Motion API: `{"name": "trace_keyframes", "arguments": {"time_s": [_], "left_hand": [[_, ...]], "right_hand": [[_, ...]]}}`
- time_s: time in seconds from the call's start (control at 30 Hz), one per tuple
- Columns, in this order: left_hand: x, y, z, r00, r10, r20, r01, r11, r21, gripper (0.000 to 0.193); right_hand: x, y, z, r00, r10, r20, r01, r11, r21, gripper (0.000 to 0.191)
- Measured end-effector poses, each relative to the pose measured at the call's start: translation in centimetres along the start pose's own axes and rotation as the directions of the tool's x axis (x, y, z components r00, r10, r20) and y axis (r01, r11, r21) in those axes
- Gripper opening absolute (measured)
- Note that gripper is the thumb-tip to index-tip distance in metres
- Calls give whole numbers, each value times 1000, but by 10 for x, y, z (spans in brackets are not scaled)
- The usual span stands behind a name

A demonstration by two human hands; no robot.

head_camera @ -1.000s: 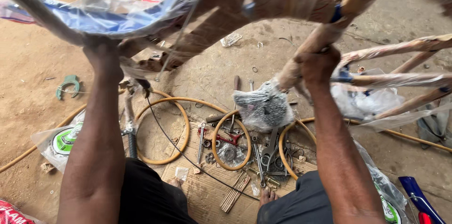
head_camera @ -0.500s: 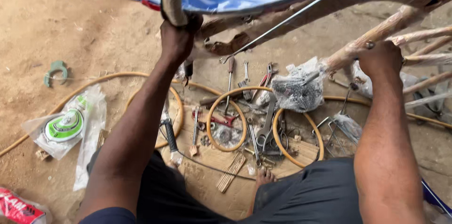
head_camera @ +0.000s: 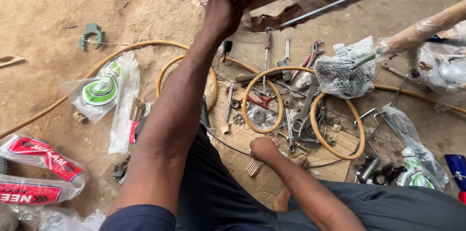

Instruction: The person is assembling a bicycle, specifically working on the front fork and handlebar area. They are seen attaching and adjusting brake cables and other components using their hands and various tools.

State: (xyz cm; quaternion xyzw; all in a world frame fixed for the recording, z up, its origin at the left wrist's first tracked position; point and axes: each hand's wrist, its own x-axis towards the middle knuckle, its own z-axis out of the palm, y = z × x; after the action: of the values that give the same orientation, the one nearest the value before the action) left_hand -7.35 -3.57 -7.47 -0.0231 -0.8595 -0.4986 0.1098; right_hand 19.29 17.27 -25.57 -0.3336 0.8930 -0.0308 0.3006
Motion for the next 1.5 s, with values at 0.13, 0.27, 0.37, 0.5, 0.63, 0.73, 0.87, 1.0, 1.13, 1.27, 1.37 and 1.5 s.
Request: {"name": "trace_keyframes", "arguments": {"time_s": [0.13,0.27,0.37,0.5,0.63,0.73,0.87,1.0,1.13,1.27,1.37,1.5], "left_hand": [[-2,3,0,998,59,-22,-58,996,67,41],[0,1,1,998,61,-27,-58,994,95,46],[4,1,3,997,41,-58,-39,999,28,47],[9,3,4,1000,6,-24,-4,997,74,44],[6,-1,2,1000,-2,25,1,998,61,40],[-7,-4,-2,988,-138,75,136,990,26,39],[-25,10,-19,994,-105,32,98,978,186,43],[-52,45,-38,954,-257,153,157,865,477,48],[-106,77,-28,875,-251,413,30,880,473,49],[-112,77,-27,790,-168,589,7,964,266,25],[-92,55,-68,851,-355,388,312,935,169,20],[-87,28,-130,923,-386,-12,352,827,438,20]], "right_hand": [[0,-11,11,984,-86,-154,96,994,56,10],[9,-25,-4,972,-154,-177,169,983,71,12],[23,-44,-25,967,-195,-161,231,941,246,43],[31,-65,-53,890,-282,-358,413,830,375,39],[38,-51,-103,932,-191,-308,326,816,478,33],[29,-17,-149,991,118,-62,-77,886,457,27],[-16,23,-190,884,179,-433,8,918,396,30],[-45,43,-206,686,57,-726,146,966,213,29],[-34,44,-209,692,237,-682,69,919,389,21],[-34,51,-212,785,214,-582,76,898,432,25],[-40,73,-227,931,301,-206,-137,812,567,30],[-47,96,-234,907,418,-56,-232,606,760,32]]}}
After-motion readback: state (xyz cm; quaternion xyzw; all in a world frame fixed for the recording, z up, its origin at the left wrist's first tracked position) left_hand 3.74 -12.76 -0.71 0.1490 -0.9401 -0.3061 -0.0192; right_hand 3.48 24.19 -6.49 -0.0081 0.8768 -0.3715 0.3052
